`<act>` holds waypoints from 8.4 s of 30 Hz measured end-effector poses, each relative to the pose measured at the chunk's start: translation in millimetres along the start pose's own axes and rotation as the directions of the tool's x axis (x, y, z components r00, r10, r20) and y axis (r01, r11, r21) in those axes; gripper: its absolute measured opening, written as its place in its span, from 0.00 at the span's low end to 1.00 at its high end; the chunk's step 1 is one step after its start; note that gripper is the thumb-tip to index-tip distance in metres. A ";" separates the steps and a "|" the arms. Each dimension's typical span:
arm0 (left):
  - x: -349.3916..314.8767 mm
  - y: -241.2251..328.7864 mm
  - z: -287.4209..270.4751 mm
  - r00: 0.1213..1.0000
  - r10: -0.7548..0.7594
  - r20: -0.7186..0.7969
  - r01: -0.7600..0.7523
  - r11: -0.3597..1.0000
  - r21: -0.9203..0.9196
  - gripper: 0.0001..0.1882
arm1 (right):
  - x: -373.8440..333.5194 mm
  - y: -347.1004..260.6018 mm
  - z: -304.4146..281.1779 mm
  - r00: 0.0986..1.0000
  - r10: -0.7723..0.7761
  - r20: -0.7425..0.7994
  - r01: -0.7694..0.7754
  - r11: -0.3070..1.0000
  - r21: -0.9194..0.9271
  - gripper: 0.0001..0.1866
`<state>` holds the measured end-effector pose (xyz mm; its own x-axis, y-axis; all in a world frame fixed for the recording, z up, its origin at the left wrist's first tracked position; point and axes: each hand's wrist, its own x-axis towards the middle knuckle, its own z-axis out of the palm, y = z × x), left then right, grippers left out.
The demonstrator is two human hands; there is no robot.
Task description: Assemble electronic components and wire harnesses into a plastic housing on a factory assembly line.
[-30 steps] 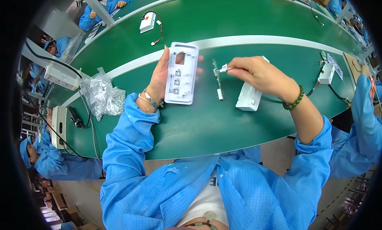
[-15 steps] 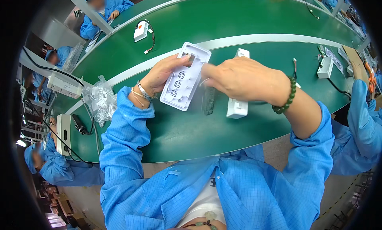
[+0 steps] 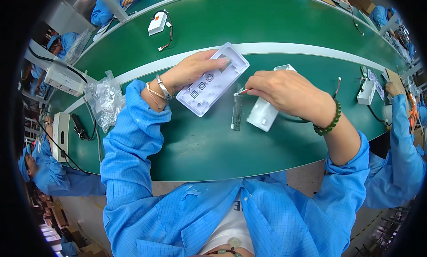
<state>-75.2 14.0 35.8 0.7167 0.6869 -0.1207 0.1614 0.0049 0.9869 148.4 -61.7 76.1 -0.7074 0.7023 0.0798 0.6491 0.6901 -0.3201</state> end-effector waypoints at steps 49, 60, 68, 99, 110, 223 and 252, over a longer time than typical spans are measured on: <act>25.7 -10.7 3.7 0.994 0.012 0.107 -0.055 0.911 0.409 0.09 | 4.7 16.4 45.6 0.936 0.216 -0.276 -0.229 0.973 -0.017 0.05; 32.5 -27.6 6.8 0.962 0.227 0.152 -0.273 0.842 0.465 0.07 | 7.0 7.4 40.2 0.904 0.354 -0.240 -0.365 0.931 -0.002 0.04; 32.8 -21.0 9.4 0.976 0.112 0.187 -0.175 0.912 0.370 0.05 | 11.0 4.7 30.6 0.893 0.448 -0.036 -0.445 0.893 0.070 0.04; 38.6 -21.3 18.5 0.879 0.284 0.383 -0.474 0.602 0.642 0.04 | 17.5 16.0 45.2 0.869 0.476 0.133 -0.486 0.873 0.052 0.09; 50.0 -11.6 17.5 0.838 0.224 0.497 -0.516 0.620 0.591 0.05 | 18.4 14.5 47.7 0.923 0.376 0.079 -0.365 0.923 -0.123 0.07; 12.7 22.8 125.3 0.923 0.361 -0.134 -0.355 0.662 -0.660 0.36 | -60.2 -50.4 40.6 0.448 0.322 -0.834 -0.211 0.944 0.252 0.29; 28.3 18.0 136.1 0.800 0.565 -0.200 -0.589 0.681 -0.434 0.40 | -42.1 -68.5 31.8 0.430 0.269 -0.862 -0.433 0.899 0.065 0.18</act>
<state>40.3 -65.3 35.6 0.5294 0.6977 0.4827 -0.6072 -0.0858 0.7899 124.8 -144.0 64.6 0.1117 0.6386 0.7614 0.8716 0.3050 -0.3837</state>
